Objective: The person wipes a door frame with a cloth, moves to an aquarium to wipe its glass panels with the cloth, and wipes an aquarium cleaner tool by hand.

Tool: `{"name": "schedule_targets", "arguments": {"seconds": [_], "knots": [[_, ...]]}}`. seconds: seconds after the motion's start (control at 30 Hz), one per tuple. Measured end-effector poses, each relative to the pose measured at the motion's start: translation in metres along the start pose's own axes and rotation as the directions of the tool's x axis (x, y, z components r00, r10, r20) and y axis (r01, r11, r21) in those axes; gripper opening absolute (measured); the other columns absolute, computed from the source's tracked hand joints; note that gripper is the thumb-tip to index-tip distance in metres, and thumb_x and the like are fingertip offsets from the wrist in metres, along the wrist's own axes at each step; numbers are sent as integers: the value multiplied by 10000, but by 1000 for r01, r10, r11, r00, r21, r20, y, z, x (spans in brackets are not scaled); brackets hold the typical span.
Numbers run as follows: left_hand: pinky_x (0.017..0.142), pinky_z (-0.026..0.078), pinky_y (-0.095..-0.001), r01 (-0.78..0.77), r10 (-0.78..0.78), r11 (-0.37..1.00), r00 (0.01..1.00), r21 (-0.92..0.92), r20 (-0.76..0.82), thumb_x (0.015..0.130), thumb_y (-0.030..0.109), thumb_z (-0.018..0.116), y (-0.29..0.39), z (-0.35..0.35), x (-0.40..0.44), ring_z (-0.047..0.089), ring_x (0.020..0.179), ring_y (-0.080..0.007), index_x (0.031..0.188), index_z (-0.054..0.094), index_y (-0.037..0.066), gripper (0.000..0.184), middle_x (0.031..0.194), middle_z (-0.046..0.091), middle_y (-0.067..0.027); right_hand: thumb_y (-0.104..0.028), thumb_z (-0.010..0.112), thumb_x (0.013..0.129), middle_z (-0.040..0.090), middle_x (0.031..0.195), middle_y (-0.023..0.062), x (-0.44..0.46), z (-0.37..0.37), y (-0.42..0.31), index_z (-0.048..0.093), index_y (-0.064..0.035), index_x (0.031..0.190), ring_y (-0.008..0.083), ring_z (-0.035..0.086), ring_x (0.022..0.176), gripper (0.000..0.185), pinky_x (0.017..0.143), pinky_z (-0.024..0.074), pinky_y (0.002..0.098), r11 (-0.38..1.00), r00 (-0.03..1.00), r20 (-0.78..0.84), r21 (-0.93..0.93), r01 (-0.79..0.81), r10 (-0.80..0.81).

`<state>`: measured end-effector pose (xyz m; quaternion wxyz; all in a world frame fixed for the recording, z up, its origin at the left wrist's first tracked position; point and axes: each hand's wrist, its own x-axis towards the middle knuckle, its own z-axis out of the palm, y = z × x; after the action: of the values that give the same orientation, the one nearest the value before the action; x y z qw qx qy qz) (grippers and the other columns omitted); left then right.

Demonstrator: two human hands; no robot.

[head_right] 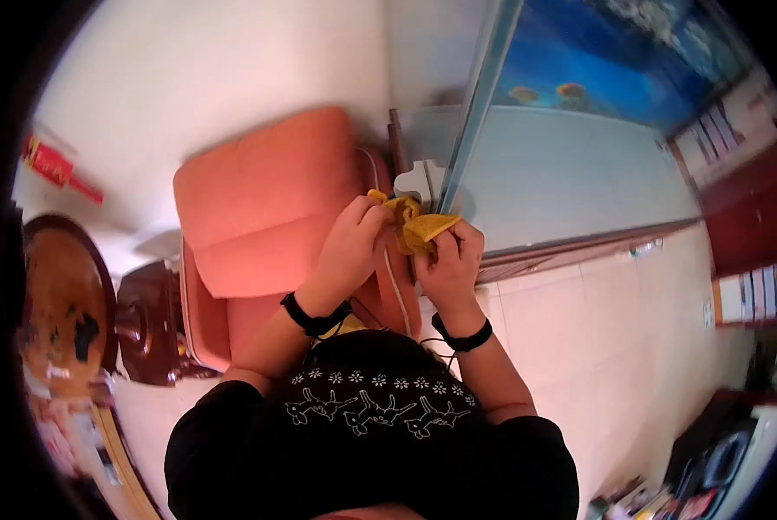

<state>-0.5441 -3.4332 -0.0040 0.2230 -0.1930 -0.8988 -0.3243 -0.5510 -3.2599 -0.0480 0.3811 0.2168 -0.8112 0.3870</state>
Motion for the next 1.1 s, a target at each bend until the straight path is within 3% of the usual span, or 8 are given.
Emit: {"name": "schedule_targets", "arguments": {"seconds": [0.17, 0.33, 0.4, 0.47, 0.6, 0.77, 0.9, 1.1], "knots": [[768, 490, -394, -107, 121, 970, 991, -216, 51, 795, -19, 616, -47, 0, 2, 566, 886, -344, 922, 562, 25, 145, 968, 543, -145, -31, 704, 684, 530, 1086, 129, -14, 13, -1, 604, -61, 1048, 307, 504, 993, 379, 850, 429, 390, 997, 996, -63, -37, -65, 63], [754, 502, -380, -207, 256, 893, 964, -400, 72, 754, -40, 633, -81, -11, 21, 573, 886, -324, 894, 559, 39, 177, 949, 549, -130, -35, 677, 722, 534, 1030, 138, -12, 35, -19, 596, -30, 965, 302, 513, 974, 256, 852, 427, 381, 982, 927, -342, -52, -182, 154], [743, 503, -364, -383, 375, 830, 921, -405, -103, 731, -62, 644, -92, -19, 26, 576, 880, -314, 889, 560, 40, 205, 942, 552, -126, -22, 663, 748, 555, 1013, 145, -15, 40, -25, 587, -17, 960, 294, 535, 950, 225, 834, 442, 370, 976, 902, -399, -68, -208, 164], [742, 503, -361, -429, 407, 768, 900, -476, -156, 729, -73, 640, -99, -21, 34, 579, 881, -311, 896, 566, 43, 216, 950, 556, -126, 5, 651, 758, 577, 1022, 158, -14, 39, -33, 579, -11, 977, 289, 561, 914, 231, 817, 457, 356, 983, 886, -441, -36, -180, 146], [785, 490, -366, -520, 453, 684, 852, -511, -261, 777, -74, 616, -85, -14, 60, 572, 906, -296, 936, 574, 32, 195, 1011, 554, -152, 36, 635, 760, 591, 1061, 177, -5, 29, -51, 595, -13, 997, 296, 583, 934, 245, 808, 475, 343, 965, 927, -373, -253, -70, -30], [852, 478, -391, -490, 460, 706, 866, -512, -194, 756, -69, 632, -54, 6, 74, 570, 983, -329, 1037, 601, 20, 295, 1078, 567, -149, 51, 663, 704, 565, 1102, 174, 12, 18, -71, 627, -4, 1047, 311, 569, 950, 349, 806, 489, 363, 907, 980, -200, -413, -80, -5], [877, 469, -404, -564, 560, 701, 814, -436, -152, 747, 6, 678, -54, 9, 75, 559, 1019, -327, 1080, 614, 15, 339, 1100, 574, -121, 21, 684, 711, 566, 1016, 137, 1, 23, -61, 637, -8, 1039, 310, 563, 904, 332, 773, 490, 367, 906, 977, -145, -371, -202, 159], [825, 491, -389, -563, 542, 706, 820, -430, -184, 708, -7, 720, -64, 8, 72, 589, 937, -312, 965, 646, 38, 272, 1018, 605, -89, 21, 663, 662, 550, 909, 147, -12, 19, -45, 614, 26, 1014, 290, 557, 835, 356, 724, 471, 338, 951, 997, -34, -299, -79, 72]]}}
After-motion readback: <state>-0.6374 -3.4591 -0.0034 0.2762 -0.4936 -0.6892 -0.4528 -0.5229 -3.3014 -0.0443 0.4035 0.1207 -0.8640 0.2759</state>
